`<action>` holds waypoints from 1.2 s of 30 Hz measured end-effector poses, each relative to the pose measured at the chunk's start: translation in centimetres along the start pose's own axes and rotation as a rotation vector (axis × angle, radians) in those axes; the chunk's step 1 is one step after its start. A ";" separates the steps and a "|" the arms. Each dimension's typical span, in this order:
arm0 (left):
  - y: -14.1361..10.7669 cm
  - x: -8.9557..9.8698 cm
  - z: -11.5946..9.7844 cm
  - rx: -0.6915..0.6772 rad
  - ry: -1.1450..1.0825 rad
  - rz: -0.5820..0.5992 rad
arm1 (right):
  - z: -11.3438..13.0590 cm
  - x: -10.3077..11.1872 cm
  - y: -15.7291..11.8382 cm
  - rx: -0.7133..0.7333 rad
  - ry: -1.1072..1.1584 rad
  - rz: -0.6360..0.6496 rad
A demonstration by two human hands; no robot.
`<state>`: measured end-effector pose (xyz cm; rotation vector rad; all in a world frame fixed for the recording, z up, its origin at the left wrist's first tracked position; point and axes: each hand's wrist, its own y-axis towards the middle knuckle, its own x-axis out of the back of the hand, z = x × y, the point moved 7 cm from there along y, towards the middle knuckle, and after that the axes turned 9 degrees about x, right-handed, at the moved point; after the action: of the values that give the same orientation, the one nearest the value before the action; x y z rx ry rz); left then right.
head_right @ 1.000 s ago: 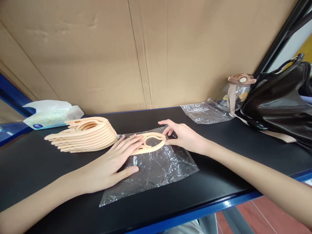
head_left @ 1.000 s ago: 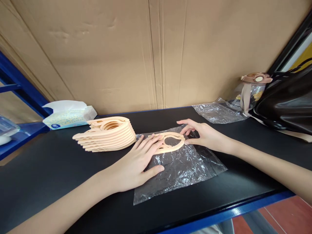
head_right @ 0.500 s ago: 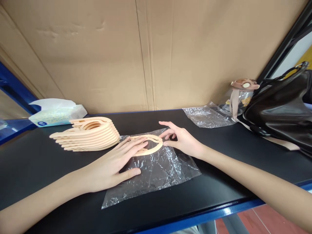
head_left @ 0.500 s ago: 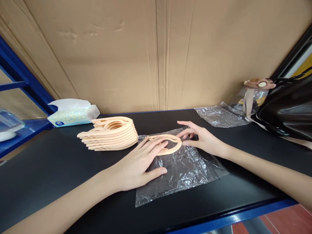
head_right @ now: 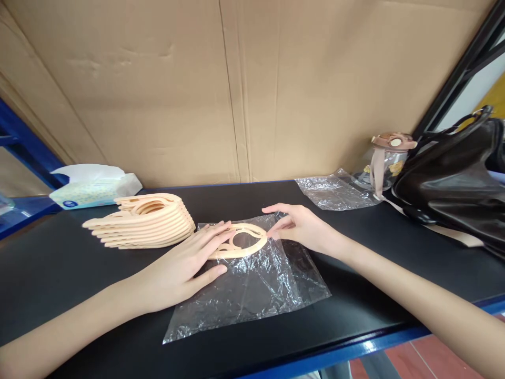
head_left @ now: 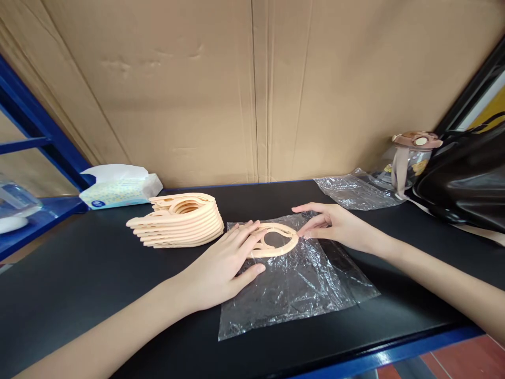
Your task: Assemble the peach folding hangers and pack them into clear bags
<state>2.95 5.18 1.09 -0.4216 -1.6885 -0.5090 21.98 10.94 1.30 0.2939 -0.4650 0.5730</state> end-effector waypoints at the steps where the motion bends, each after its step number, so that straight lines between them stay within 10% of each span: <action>1: 0.0 0.0 0.0 0.000 -0.004 0.003 | -0.1 -0.1 0.0 -0.008 0.026 0.002; 12: -0.3 0.8 -0.3 -0.047 0.061 -0.054 | -0.1 -0.2 0.1 -0.001 0.014 -0.008; 21: -1.5 9.7 1.6 0.022 0.300 -0.430 | 0.0 -0.3 0.0 0.001 -0.030 0.026; 30: -2.8 9.8 11.0 0.363 0.264 -0.115 | -0.2 -0.8 -0.1 0.024 0.102 0.131; 36: -2.6 9.8 12.6 0.365 0.194 -0.081 | -0.4 -0.9 0.0 0.002 0.133 0.164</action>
<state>-10.57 9.93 8.72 -0.0375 -1.5724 -0.2799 21.44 10.64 0.47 0.2187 -0.3620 0.7484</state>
